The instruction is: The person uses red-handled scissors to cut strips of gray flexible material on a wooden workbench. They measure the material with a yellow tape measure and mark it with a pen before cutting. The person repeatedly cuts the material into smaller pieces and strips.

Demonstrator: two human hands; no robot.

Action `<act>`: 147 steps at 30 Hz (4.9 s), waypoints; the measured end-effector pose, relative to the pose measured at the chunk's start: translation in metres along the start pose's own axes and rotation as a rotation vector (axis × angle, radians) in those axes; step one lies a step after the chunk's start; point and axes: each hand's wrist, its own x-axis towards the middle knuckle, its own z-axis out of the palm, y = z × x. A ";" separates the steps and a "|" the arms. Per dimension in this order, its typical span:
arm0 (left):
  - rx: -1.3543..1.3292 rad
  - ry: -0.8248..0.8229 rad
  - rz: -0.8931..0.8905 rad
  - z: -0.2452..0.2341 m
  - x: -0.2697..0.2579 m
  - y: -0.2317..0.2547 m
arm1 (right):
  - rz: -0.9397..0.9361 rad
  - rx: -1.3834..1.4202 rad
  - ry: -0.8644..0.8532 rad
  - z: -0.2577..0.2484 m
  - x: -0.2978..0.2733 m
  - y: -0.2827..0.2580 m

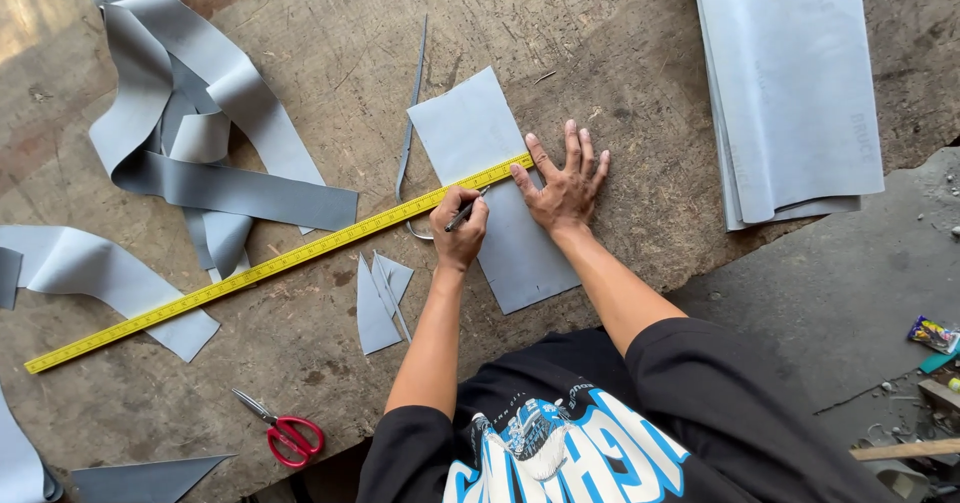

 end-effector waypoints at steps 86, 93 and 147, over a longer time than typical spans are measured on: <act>0.322 0.532 -0.537 0.120 -0.332 0.103 | -0.939 0.172 -0.360 0.012 0.127 0.010; 0.218 0.526 -0.616 0.118 -0.332 0.107 | -0.977 0.133 -0.343 0.012 0.126 0.013; 0.178 0.585 -0.624 0.113 -0.333 0.106 | -1.014 0.089 -0.359 0.011 0.127 0.014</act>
